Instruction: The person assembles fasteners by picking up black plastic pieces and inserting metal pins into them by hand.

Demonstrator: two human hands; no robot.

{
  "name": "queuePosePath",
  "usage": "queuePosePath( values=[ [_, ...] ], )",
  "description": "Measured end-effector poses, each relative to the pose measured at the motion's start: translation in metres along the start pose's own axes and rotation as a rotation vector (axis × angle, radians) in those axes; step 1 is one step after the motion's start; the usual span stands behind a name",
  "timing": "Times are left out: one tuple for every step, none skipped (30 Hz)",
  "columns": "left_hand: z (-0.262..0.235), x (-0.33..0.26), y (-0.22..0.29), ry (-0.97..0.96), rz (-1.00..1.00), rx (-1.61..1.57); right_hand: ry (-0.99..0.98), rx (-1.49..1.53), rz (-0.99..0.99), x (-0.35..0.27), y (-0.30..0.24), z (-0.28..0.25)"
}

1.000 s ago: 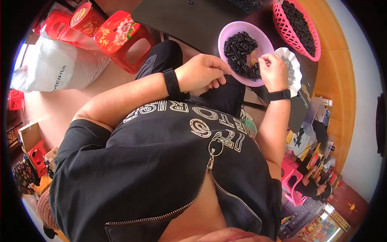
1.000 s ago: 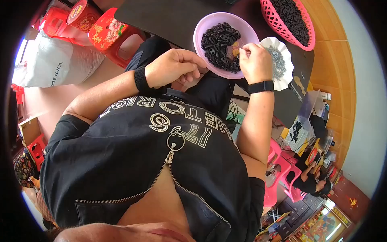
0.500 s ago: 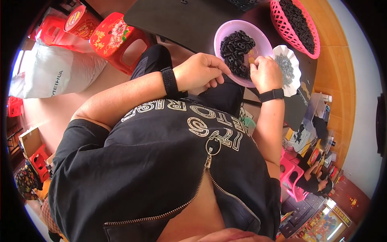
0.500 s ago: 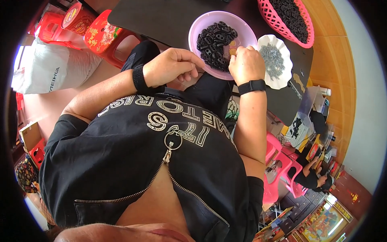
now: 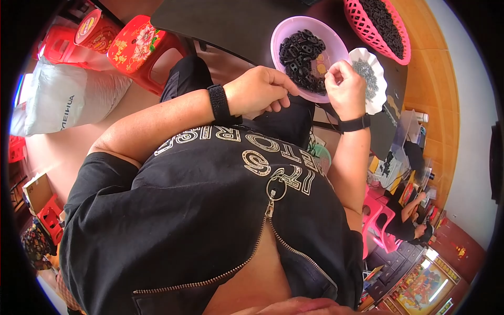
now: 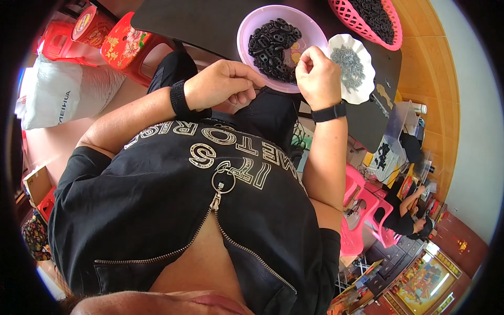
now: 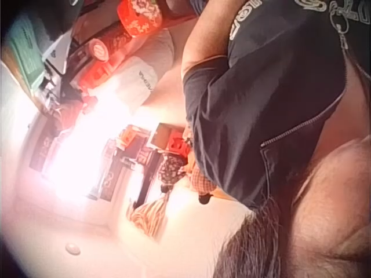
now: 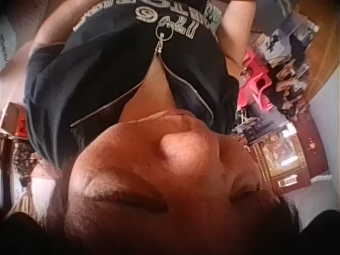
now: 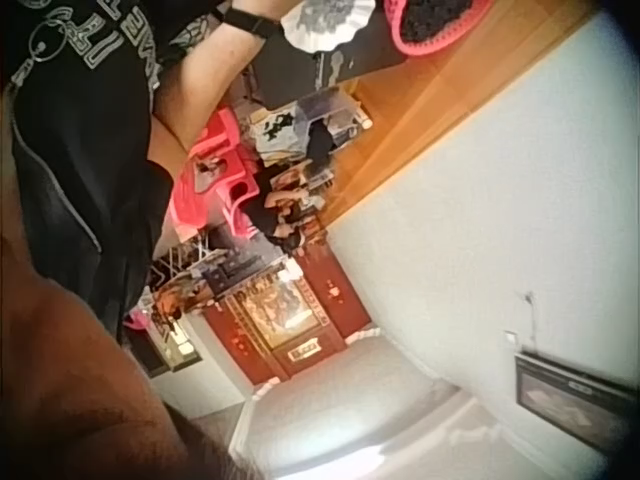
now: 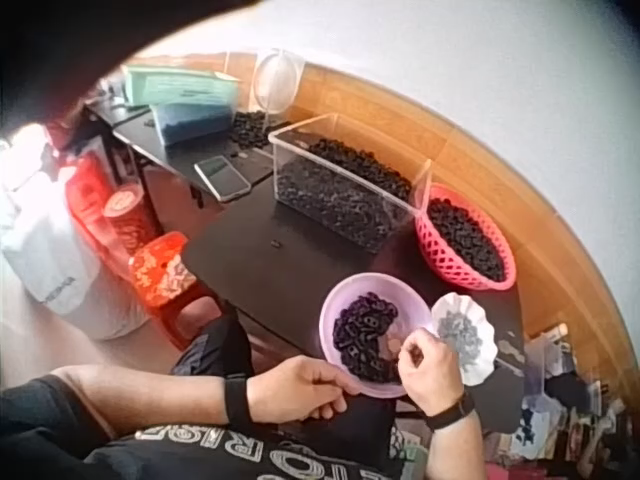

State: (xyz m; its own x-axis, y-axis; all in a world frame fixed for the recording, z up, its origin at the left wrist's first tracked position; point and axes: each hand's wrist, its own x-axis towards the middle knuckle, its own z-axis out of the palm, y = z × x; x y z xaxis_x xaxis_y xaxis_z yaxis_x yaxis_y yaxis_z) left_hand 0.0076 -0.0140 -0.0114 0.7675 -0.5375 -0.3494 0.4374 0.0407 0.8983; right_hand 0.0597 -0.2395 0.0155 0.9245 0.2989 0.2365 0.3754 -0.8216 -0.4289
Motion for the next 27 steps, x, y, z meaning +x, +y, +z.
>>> queuePosePath(
  values=[
    [0.001, 0.000, 0.000, -0.004, -0.002, 0.002, -0.009, 0.134, 0.059, -0.003, -0.002, -0.002],
    [0.001, 0.000, 0.000, -0.005, -0.003, 0.008, -0.032, 0.170, 0.072, -0.007, 0.000, -0.004],
    [0.002, 0.000, 0.001, -0.003, -0.004, 0.013, -0.030, 0.170, 0.074, -0.009, -0.002, -0.005],
    [0.002, 0.000, 0.001, -0.004, -0.004, 0.014, -0.034, 0.198, 0.049, -0.012, -0.005, -0.007],
    [0.002, 0.001, 0.001, -0.003, -0.004, 0.027, -0.038, 0.227, 0.023, -0.013, -0.007, -0.009],
    [0.001, 0.001, 0.000, -0.002, -0.004, 0.039, -0.038, 0.228, 0.022, -0.015, -0.010, -0.011],
    [0.001, 0.001, 0.000, 0.000, -0.004, 0.039, -0.066, 0.192, -0.020, -0.015, -0.012, -0.013],
    [0.001, 0.001, -0.001, 0.002, -0.004, 0.040, -0.095, 0.156, -0.063, -0.015, -0.013, -0.014],
    [0.001, 0.001, -0.001, 0.002, -0.004, 0.042, -0.094, 0.157, -0.063, -0.016, -0.015, -0.013],
    [0.001, 0.000, 0.000, 0.003, -0.004, 0.043, -0.110, 0.165, -0.097, -0.017, -0.017, -0.010],
    [0.001, 0.000, 0.001, 0.004, -0.008, 0.039, -0.126, 0.174, -0.132, -0.017, -0.020, -0.007],
    [0.001, -0.001, 0.002, 0.007, -0.011, 0.035, -0.158, 0.149, -0.110, -0.017, -0.024, -0.005],
    [0.000, -0.001, 0.001, 0.010, -0.010, 0.035, -0.158, 0.150, -0.113, -0.017, -0.023, -0.003],
    [-0.001, 0.000, 0.001, 0.009, -0.001, 0.048, -0.144, 0.052, -0.167, -0.017, -0.021, 0.001],
    [-0.001, 0.000, 0.000, 0.008, 0.008, 0.062, -0.128, -0.045, -0.220, -0.018, -0.018, 0.006],
    [-0.002, 0.000, 0.000, 0.011, 0.008, 0.063, -0.122, -0.066, -0.223, -0.018, -0.017, 0.010],
    [-0.003, 0.000, 0.001, 0.013, 0.003, 0.050, -0.122, -0.065, -0.224, -0.017, -0.017, 0.010],
    [-0.003, -0.001, 0.000, 0.015, -0.003, 0.036, -0.150, -0.041, -0.238, -0.018, -0.017, 0.009],
    [-0.004, -0.001, 0.001, 0.017, -0.003, 0.035, -0.178, -0.017, -0.251, -0.018, -0.017, 0.009],
    [-0.005, -0.001, 0.001, 0.030, 0.008, 0.055, -0.178, -0.016, -0.251, -0.019, -0.018, 0.009],
    [-0.007, -0.001, 0.001, 0.043, 0.019, 0.076, -0.183, 0.081, -0.208, -0.019, -0.020, 0.010],
    [-0.007, -0.001, 0.001, 0.044, 0.019, 0.076, -0.188, 0.178, -0.164, -0.019, -0.021, 0.010],
    [-0.007, 0.000, 0.001, 0.048, 0.011, 0.056, -0.188, 0.179, -0.165, -0.019, -0.022, 0.010],
    [-0.007, 0.000, 0.001, 0.050, 0.004, 0.038, -0.214, 0.231, -0.120, -0.019, -0.023, 0.009],
    [-0.006, 0.000, 0.003, 0.051, 0.005, 0.038, -0.240, 0.283, -0.076, -0.019, -0.024, 0.009],
    [-0.005, -0.002, 0.004, 0.065, 0.001, 0.044, -0.240, 0.283, -0.078, -0.018, -0.023, 0.011],
    [-0.004, -0.003, 0.005, 0.078, -0.003, 0.050, -0.244, 0.320, -0.060, -0.019, -0.021, 0.013]
  ],
)
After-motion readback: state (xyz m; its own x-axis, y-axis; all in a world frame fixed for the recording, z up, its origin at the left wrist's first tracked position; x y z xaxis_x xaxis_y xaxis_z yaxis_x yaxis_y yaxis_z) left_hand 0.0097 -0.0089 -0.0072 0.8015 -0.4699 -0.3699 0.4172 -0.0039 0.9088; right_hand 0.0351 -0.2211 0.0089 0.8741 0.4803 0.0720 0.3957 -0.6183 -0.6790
